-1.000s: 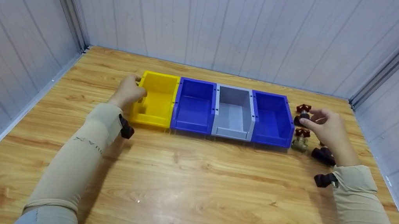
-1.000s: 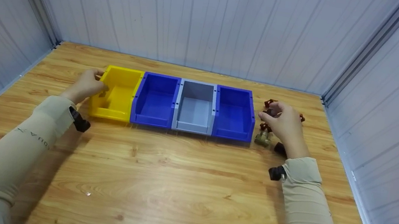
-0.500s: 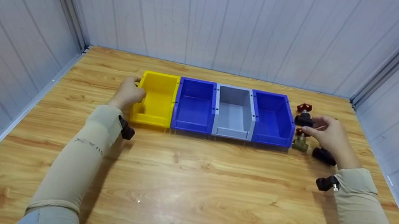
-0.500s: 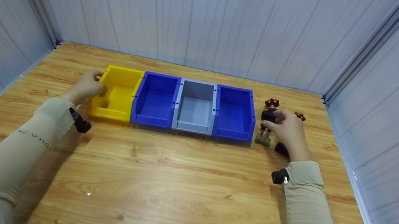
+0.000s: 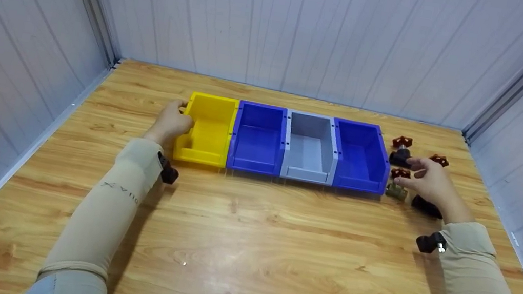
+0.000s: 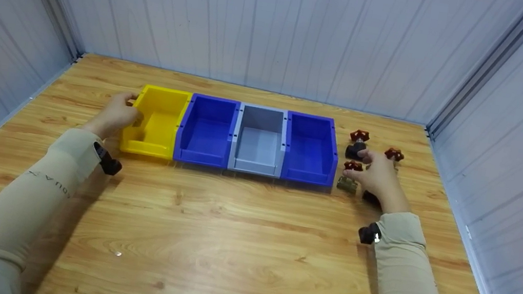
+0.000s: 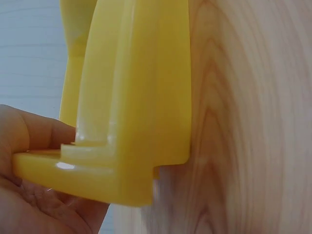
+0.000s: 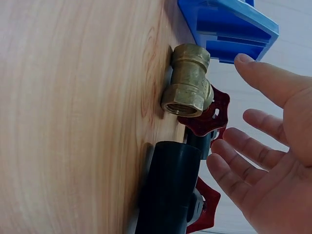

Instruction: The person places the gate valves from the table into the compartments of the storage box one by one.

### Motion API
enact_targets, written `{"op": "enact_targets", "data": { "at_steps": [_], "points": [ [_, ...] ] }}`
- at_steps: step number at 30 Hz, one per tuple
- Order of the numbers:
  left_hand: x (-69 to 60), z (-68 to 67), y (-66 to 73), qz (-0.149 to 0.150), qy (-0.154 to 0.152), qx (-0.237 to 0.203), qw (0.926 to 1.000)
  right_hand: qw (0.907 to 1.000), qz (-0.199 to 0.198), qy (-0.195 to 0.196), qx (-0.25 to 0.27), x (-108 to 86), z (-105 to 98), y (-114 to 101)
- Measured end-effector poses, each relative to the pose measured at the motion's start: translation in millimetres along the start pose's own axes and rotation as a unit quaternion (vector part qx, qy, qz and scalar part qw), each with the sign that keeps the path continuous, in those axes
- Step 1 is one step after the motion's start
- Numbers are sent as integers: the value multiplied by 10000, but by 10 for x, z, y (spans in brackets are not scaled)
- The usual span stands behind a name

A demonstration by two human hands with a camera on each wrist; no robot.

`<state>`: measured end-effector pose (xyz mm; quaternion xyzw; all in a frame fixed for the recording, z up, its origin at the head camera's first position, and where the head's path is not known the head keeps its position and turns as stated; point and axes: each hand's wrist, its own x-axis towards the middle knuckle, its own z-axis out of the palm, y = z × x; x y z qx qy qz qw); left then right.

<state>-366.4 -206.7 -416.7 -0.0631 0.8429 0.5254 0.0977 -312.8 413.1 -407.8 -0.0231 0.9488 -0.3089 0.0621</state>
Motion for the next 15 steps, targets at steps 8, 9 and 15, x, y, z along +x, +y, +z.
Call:
{"op": "enact_targets", "data": {
  "at_steps": [8, 9, 15],
  "points": [
    [10, 47, -1, -5, 35, -215, 9998, 9994, -113, -269, -168, 35, 6, 36],
    [9, 51, 1, 18, 41, -204, 9998, 9992, -147, -293, -223, 38, 8, 39],
    [5, 69, 3, 13, 122, -184, 9998, 9975, -221, -502, -455, 56, 22, 46]
  ]
}}
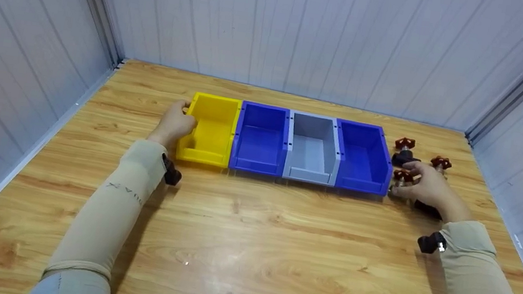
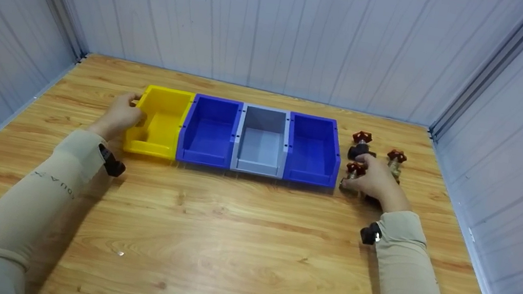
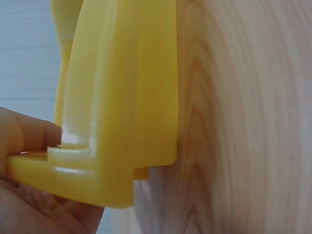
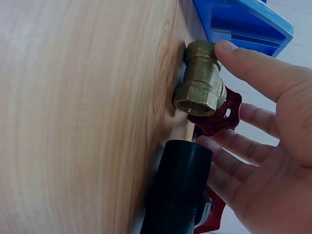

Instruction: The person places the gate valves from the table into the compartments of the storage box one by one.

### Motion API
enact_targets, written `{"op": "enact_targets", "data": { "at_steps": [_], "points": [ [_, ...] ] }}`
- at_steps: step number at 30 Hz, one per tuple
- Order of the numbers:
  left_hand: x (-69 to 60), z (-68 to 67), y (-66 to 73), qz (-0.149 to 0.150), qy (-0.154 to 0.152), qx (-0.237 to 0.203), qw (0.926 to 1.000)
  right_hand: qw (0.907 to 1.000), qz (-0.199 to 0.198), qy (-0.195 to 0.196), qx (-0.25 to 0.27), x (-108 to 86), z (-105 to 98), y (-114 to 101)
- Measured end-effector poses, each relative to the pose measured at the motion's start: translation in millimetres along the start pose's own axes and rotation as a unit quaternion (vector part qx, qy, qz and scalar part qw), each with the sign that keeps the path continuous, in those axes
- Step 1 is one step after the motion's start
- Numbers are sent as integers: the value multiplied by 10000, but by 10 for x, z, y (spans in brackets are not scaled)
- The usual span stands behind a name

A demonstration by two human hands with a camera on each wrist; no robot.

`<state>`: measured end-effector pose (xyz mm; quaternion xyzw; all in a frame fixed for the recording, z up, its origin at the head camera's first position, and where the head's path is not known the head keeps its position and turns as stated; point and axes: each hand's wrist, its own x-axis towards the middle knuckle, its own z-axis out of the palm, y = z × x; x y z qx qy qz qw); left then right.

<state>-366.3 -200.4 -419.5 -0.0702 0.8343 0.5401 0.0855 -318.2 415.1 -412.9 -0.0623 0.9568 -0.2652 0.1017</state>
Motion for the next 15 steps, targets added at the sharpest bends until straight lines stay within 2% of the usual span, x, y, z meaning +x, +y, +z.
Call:
{"op": "enact_targets", "data": {
  "at_steps": [8, 15],
  "points": [
    [10, -6, -4, -40, 16, 103, 9999, 9993, 243, -289, -20, 40, 24, 3],
    [-16, 12, 5, -58, 43, 9, 10000, 9988, 217, -385, -205, 32, 34, 20]
  ]
}}
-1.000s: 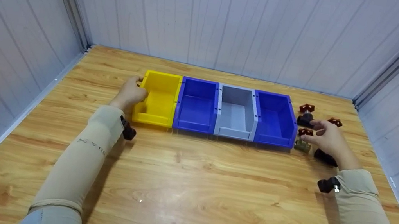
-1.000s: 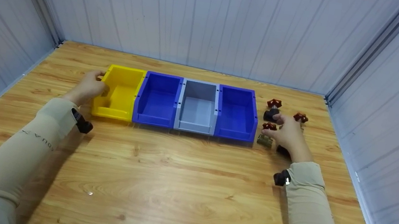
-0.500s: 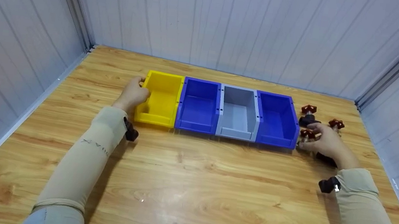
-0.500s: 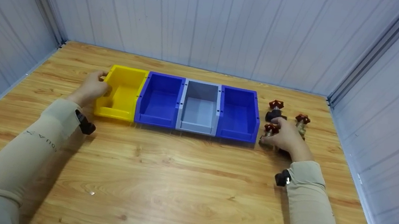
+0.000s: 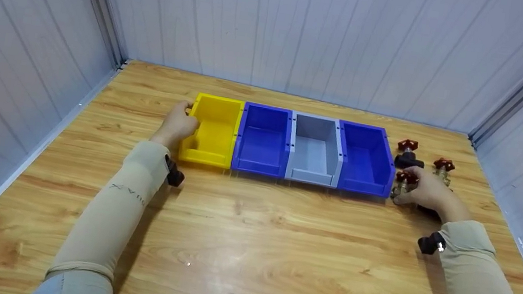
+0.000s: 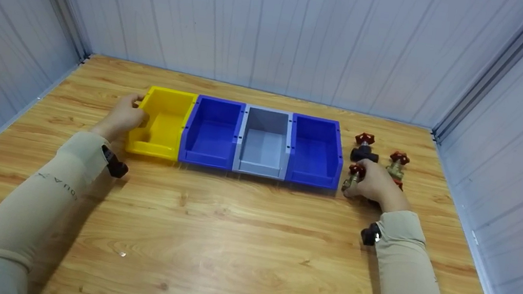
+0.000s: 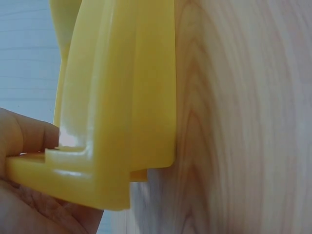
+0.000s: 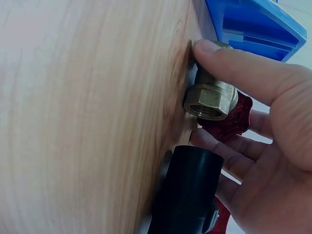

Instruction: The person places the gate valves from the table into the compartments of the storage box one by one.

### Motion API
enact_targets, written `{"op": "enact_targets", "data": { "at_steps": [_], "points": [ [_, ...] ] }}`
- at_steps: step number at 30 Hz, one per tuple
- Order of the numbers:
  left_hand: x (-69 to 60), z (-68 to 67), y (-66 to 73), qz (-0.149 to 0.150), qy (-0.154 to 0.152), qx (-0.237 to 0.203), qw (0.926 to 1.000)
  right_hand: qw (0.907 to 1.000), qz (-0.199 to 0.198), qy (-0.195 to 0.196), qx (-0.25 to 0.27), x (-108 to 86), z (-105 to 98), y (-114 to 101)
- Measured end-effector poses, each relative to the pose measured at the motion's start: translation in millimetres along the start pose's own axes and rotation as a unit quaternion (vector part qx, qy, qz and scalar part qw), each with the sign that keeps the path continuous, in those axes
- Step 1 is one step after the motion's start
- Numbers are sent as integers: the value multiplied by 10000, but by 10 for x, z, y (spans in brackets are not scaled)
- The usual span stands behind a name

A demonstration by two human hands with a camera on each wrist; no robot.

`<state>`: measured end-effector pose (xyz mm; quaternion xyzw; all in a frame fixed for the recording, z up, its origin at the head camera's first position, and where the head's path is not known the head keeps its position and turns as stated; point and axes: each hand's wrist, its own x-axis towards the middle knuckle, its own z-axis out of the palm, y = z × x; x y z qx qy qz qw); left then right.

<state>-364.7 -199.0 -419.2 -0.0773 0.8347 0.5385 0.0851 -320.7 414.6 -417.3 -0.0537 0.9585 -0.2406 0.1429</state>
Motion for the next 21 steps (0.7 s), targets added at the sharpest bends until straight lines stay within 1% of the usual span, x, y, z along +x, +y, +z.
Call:
{"op": "enact_targets", "data": {
  "at_steps": [4, 9, 12, 16, 21],
  "points": [
    [-28, 12, 5, 34, 4, -39, 10000, 10000, -27, -15, 17, 3, 10, 5],
    [-5, 31, -8, 127, -15, -103, 9999, 10000, -6, 2, 21, -2, 8, 23],
    [13, 31, -15, 154, -9, -20, 9999, 10000, -9, 29, -38, -1, 7, 43],
    [10, 31, -12, 127, -4, 78, 9999, 9999, -50, 37, -80, 5, 5, 65],
    [7, 29, -8, 64, -5, 43, 10000, 9998, -90, 83, -127, 7, 3, 70]
  ]
}}
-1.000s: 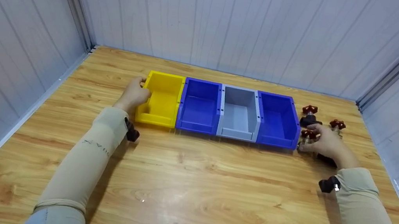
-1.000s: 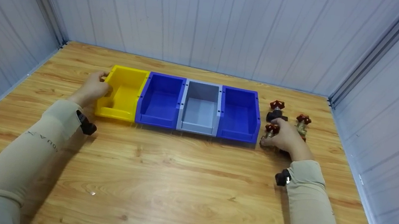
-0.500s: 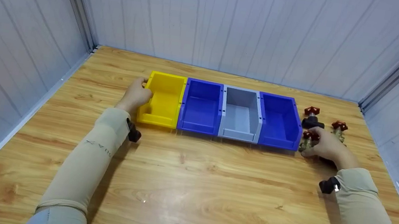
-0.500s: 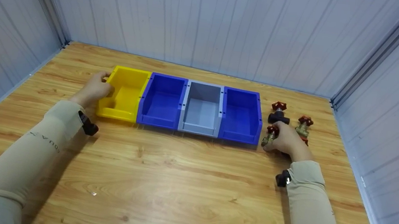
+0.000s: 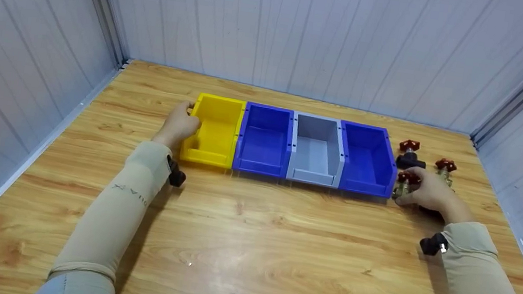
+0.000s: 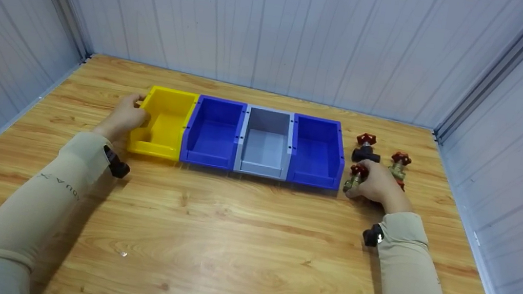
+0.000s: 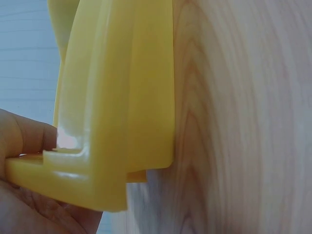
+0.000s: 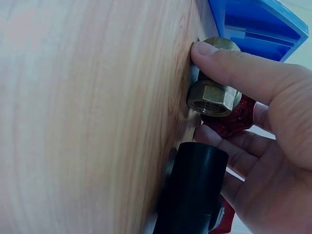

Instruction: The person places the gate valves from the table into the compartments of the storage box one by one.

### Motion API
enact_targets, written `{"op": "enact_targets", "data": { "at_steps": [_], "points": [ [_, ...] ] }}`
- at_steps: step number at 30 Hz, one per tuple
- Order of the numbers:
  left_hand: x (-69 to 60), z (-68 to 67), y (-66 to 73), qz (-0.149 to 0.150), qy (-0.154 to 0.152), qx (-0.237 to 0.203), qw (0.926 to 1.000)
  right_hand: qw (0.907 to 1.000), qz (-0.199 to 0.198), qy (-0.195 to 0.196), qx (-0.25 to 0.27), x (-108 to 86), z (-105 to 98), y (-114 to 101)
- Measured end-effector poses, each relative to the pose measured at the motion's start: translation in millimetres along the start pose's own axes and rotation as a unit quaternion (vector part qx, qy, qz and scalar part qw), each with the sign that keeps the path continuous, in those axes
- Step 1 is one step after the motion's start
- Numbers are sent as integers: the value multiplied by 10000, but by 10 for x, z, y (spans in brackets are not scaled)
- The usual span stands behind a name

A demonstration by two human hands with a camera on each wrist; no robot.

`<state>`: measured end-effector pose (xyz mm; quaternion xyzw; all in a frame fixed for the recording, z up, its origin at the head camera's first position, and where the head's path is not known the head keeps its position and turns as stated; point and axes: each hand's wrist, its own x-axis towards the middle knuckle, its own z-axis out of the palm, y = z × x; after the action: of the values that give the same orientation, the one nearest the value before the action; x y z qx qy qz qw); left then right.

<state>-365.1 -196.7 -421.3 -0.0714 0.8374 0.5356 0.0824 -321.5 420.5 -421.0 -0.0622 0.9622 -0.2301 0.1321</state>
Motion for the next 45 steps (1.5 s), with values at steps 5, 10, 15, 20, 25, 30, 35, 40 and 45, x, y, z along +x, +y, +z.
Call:
{"op": "enact_targets", "data": {
  "at_steps": [5, 10, 15, 20, 25, 30, 35, 40, 45],
  "points": [
    [-4, 7, -2, -24, 9, -98, 9999, 10000, -21, 61, -7, -5, 2, -5],
    [-11, 26, 10, -36, 42, -174, 9998, 9999, -23, 122, 0, -11, 10, -4],
    [18, 27, -3, -25, 41, -12, 10000, 9992, -102, 340, -157, -5, 21, 8],
    [28, 26, -6, 15, 22, 4, 10000, 9989, -61, 419, -195, -4, 3, 9],
    [46, 36, -2, -38, 12, -47, 10000, 9986, -40, 501, -190, -2, -33, 5],
    [72, 52, 1, -90, -7, -34, 10000, 9982, -49, 577, -164, -21, -70, -2],
    [72, 65, 12, -72, -1, -23, 10000, 9974, -110, 718, -31, -38, -105, -23],
    [48, 69, 28, -56, -9, -43, 10000, 9961, -182, 867, 21, -51, -141, -52],
    [52, 63, 12, 18, -14, 73, 10000, 9950, -230, 975, -27, -40, -193, -86]
  ]
}}
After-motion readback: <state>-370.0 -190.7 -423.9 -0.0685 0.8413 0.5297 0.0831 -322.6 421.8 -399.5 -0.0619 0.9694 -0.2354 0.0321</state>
